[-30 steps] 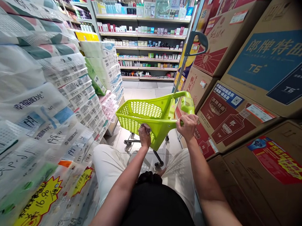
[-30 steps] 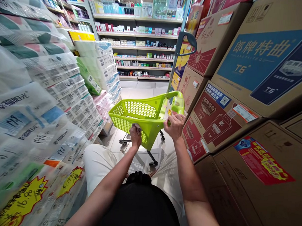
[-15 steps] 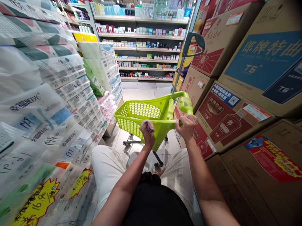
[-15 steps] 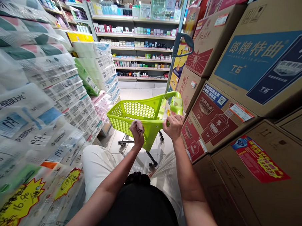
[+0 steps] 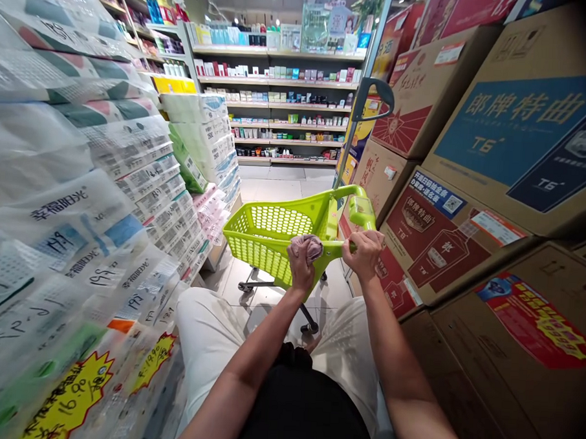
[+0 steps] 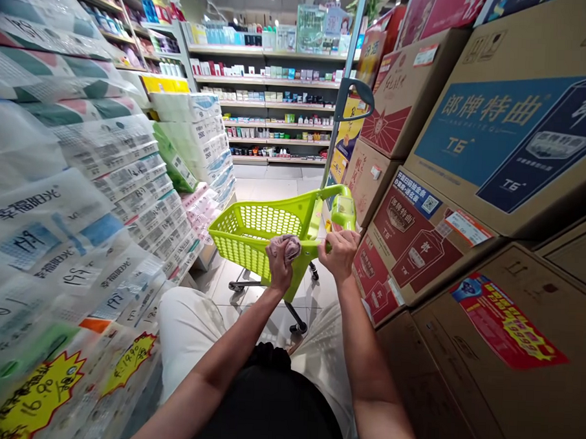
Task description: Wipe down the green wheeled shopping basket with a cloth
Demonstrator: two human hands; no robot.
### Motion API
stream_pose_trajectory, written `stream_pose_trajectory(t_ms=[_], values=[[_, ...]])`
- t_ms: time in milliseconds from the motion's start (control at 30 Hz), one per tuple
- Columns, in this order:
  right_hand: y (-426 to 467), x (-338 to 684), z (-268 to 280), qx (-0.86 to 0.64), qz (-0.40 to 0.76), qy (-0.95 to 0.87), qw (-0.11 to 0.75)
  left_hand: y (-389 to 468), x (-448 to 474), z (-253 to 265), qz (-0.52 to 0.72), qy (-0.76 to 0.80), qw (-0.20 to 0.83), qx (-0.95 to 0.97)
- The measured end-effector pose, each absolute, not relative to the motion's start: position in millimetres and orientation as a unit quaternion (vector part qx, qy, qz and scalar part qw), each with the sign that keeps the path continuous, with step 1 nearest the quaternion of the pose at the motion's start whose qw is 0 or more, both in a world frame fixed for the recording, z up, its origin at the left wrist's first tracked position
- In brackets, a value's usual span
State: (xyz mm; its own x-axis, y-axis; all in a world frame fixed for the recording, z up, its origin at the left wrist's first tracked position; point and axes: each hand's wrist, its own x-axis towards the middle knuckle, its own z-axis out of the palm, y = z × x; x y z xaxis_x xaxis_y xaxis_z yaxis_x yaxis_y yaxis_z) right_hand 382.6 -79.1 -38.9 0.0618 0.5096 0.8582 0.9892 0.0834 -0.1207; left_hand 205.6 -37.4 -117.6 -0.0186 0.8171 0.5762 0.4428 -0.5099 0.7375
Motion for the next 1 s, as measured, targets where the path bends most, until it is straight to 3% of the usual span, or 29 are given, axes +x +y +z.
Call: stream_pose_trajectory(t_ms=[267, 533, 767, 1000], values=[[-75.2, 403.8, -39.3, -0.626, -0.292, -0.628, 0.358, -9.8, 149.1, -76.5, 0.36, 0.625, 0.158, 0.674], [-65.5, 371.4, -47.2, -0.654, -0.337, -0.616, 0.282, -27.7, 183.4, -83.2, 0.357, 0.554, 0.165, 0.734], [-64.9, 379.6, -60.1, -0.65, -0.301, -0.631, 0.299, -3.7, 139.6, -97.2, 0.368, 0.652, 0.177, 0.639], [-67.2, 378.5, -59.3, -0.657, -0.302, -0.627, 0.29, -14.1, 162.9, -112.7, 0.388, 0.575, 0.178, 0.698]])
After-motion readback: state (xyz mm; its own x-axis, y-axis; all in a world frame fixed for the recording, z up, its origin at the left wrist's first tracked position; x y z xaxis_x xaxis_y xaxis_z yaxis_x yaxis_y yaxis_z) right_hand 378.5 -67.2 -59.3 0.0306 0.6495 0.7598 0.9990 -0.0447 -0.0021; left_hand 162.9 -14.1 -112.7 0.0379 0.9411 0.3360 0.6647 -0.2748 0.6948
